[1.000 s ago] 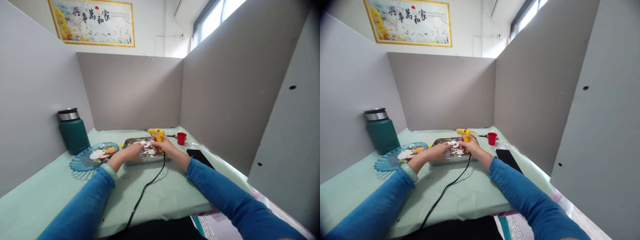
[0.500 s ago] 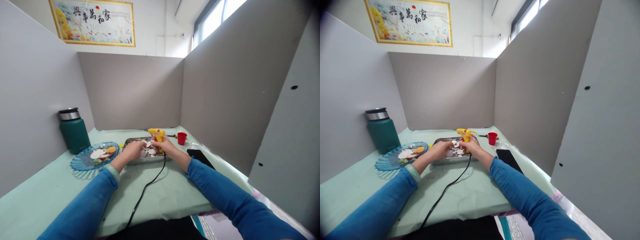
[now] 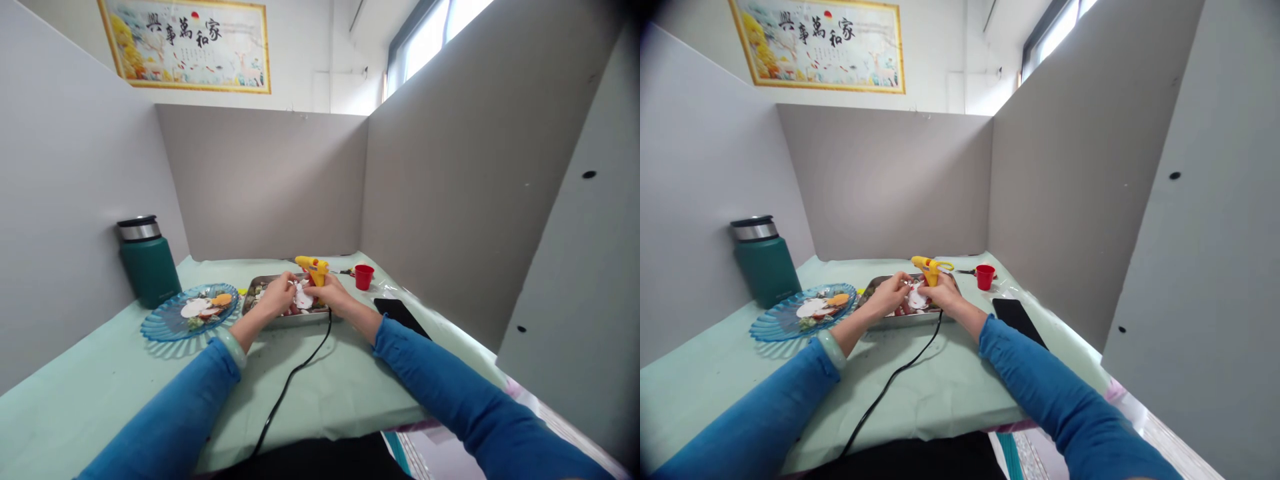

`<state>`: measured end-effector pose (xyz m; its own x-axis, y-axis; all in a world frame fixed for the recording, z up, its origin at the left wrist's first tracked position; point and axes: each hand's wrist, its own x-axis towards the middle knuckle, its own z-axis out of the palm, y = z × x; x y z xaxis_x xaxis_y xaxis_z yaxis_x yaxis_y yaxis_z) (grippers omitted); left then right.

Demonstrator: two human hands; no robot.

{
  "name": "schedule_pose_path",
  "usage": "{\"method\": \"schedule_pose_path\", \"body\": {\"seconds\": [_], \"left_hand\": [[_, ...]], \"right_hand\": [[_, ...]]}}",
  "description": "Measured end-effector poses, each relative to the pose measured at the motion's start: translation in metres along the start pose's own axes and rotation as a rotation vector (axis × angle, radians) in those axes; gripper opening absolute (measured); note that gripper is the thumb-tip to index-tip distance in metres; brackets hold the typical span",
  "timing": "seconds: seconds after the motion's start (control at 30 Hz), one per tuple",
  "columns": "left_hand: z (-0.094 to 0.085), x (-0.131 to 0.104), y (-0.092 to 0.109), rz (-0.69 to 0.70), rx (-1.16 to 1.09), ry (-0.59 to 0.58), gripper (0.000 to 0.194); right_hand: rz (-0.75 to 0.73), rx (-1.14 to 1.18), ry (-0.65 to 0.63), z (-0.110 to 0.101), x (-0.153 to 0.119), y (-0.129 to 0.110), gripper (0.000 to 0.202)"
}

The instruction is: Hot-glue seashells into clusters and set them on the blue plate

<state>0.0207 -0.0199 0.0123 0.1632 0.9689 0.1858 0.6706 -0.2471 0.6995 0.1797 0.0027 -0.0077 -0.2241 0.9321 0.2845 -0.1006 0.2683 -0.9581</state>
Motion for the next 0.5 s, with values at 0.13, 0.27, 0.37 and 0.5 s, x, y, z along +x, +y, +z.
{"method": "schedule_pose_path", "body": {"seconds": [0.13,0.27,0.37,0.5], "left_hand": [[0.002,0.002,-0.01,-0.031,-0.342,-0.1,0.024],[0.005,0.002,-0.012,0.002,-0.472,-0.108,0.032],[0.004,0.0,-0.007,-0.036,-0.548,-0.061,0.032],[0.0,-0.003,-0.001,-0.137,-0.661,-0.084,0.026]], "right_hand": [[-0.041,0.01,0.033,0.001,-0.002,-0.003,0.025],[-0.052,0.021,0.035,0.002,-0.006,-0.008,0.024],[-0.066,0.04,-0.012,0.002,-0.008,-0.01,0.024],[-0.059,0.054,-0.059,0.001,-0.008,-0.011,0.028]]}}
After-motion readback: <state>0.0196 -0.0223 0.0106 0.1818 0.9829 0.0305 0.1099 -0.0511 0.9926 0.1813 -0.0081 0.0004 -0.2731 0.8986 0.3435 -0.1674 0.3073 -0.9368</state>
